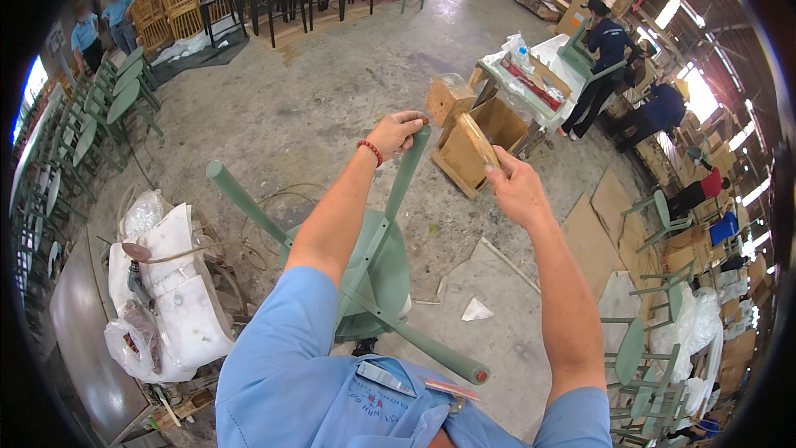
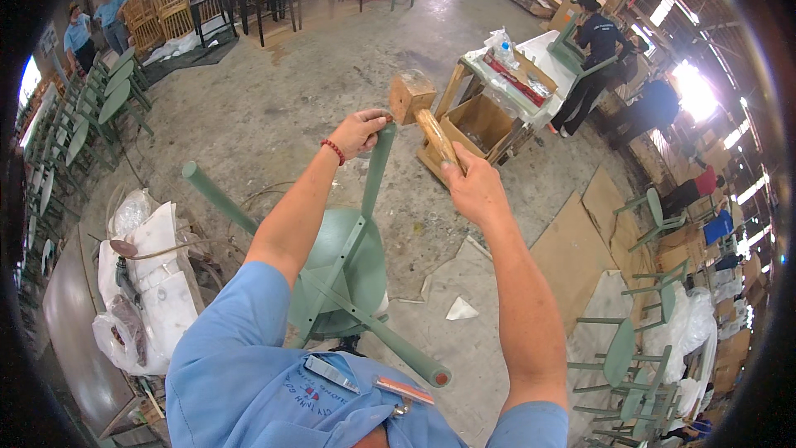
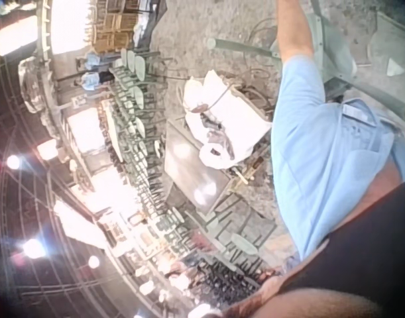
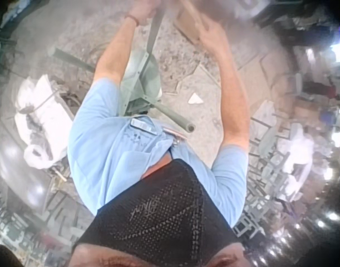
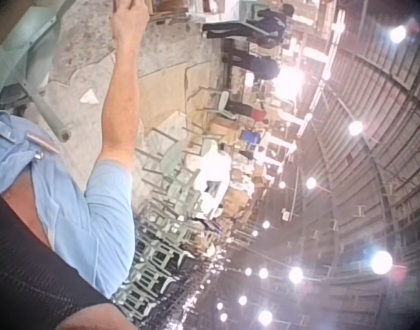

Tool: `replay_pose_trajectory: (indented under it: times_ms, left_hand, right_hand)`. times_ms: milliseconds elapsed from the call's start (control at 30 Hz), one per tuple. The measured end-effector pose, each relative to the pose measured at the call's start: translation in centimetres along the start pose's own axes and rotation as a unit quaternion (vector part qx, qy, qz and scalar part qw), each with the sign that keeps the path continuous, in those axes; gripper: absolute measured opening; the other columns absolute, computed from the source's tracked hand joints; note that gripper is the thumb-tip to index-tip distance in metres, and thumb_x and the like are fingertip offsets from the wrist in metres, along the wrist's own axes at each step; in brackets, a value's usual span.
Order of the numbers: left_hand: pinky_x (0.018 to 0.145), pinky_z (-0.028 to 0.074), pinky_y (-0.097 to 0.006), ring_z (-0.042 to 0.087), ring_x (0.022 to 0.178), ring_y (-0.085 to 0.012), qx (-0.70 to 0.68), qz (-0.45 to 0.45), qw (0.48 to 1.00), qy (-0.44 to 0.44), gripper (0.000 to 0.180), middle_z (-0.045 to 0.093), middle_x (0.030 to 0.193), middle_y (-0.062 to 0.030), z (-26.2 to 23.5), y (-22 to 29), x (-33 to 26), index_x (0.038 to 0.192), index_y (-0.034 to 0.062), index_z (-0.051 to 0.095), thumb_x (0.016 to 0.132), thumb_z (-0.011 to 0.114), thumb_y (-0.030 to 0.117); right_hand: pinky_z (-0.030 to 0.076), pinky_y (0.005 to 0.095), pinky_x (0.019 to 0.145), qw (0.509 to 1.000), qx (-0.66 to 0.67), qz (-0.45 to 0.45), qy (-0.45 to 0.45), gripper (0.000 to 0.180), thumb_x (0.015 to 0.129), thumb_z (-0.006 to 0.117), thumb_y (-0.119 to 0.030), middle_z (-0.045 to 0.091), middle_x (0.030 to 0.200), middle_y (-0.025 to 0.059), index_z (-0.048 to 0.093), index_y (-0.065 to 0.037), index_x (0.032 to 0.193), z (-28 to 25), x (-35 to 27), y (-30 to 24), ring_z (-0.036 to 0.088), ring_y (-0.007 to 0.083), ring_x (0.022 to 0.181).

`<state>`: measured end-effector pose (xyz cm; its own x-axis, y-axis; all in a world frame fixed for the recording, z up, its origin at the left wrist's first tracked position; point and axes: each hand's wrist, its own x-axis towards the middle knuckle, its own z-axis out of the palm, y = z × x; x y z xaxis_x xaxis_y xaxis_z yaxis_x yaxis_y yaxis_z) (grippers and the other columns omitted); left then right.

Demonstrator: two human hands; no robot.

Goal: The person assembles green chairs by inserting small cylindrical inserts into the leg sockets and tapping them in with a wooden mallet. They repeatedly pick up chairs, position them upside down, insert the pieces, and move the chairs to a staging area.

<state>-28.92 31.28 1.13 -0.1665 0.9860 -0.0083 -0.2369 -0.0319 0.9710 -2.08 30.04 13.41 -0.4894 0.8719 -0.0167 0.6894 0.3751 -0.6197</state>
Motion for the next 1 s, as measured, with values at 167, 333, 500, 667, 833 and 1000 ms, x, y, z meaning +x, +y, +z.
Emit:
replay_pose_trajectory:
  times_ms: [167, 333, 500, 667, 833, 1000]
  left_hand:
    - [0.045, 0.032, -0.022, 0.043, 0.052, -0.0050, 0.020, -0.001, 1.000, -0.002, 0.035, 0.055, 0.080, 0.0012, 0.3, 0.0, 0.2, 0.130, -0.0006, 0.055, 0.099, 0.054, 0.015]
    - [0.045, 0.031, -0.022, 0.041, 0.052, -0.0055, -0.010, 0.004, 1.000, 0.009, 0.034, 0.055, 0.078, 0.0014, -0.1, -0.2, 0.1, 0.129, 0.0000, 0.056, 0.099, 0.054, 0.015]
    - [0.045, 0.032, -0.024, 0.044, 0.052, -0.0066, -0.030, 0.001, 0.999, -0.011, 0.039, 0.056, 0.079, 0.0009, -0.1, -0.2, 0.0, 0.134, -0.0004, 0.052, 0.098, 0.055, 0.016]
    - [0.044, 0.032, -0.025, 0.044, 0.052, -0.0082, -0.165, 0.013, 0.986, 0.033, 0.043, 0.051, 0.075, -0.0004, 0.8, -2.5, 0.1, 0.139, -0.0007, 0.045, 0.100, 0.052, 0.016]
    - [0.043, 0.031, -0.026, 0.045, 0.050, -0.0101, -0.226, 0.030, 0.962, 0.148, 0.040, 0.051, 0.074, -0.0030, 0.0, -5.8, -0.9, 0.137, -0.0018, 0.046, 0.101, 0.048, 0.015]
    - [0.043, 0.032, -0.027, 0.046, 0.049, -0.0106, -0.196, 0.018, 0.968, 0.159, 0.036, 0.053, 0.073, -0.0033, 4.0, -7.7, -0.4, 0.132, -0.0021, 0.051, 0.100, 0.048, 0.014]
  right_hand:
    - [0.044, 0.0392, 0.098, 0.999, -0.042, -0.028, 0.016, 0.050, 0.092, 0.056, -0.027, 0.059, 0.126, 0.0243, 0.051, -0.005, 0.137, -0.3, 0.1, 0.4, 0.057, 0.0373, 0.117]
    - [0.044, 0.0406, 0.099, 0.996, -0.089, -0.027, -0.011, 0.049, 0.093, 0.055, -0.025, 0.059, 0.127, 0.0239, 0.051, -0.006, 0.137, -0.4, 0.8, -0.9, 0.057, 0.0387, 0.117]
    - [0.044, 0.0396, 0.100, 0.993, -0.102, -0.052, 0.003, 0.050, 0.092, 0.056, -0.026, 0.058, 0.128, 0.0240, 0.051, -0.005, 0.137, -0.2, 0.8, -1.1, 0.056, 0.0379, 0.119]
    - [0.047, 0.0339, 0.083, 0.984, -0.041, -0.127, 0.117, 0.048, 0.094, 0.058, -0.026, 0.062, 0.110, 0.0159, 0.051, -0.007, 0.137, -3.8, 1.8, -1.8, 0.060, 0.0237, 0.096]
    - [0.050, 0.0340, 0.070, 0.881, 0.312, -0.253, 0.249, 0.043, 0.095, 0.056, -0.023, 0.066, 0.091, 0.0102, 0.053, -0.005, 0.133, -7.0, -1.9, -10.6, 0.063, 0.0210, 0.079]
    - [0.047, 0.0341, 0.081, 0.978, -0.040, -0.121, 0.164, 0.046, 0.095, 0.053, -0.023, 0.062, 0.109, 0.0159, 0.050, -0.006, 0.138, -1.6, -0.2, 4.1, 0.061, 0.0265, 0.092]
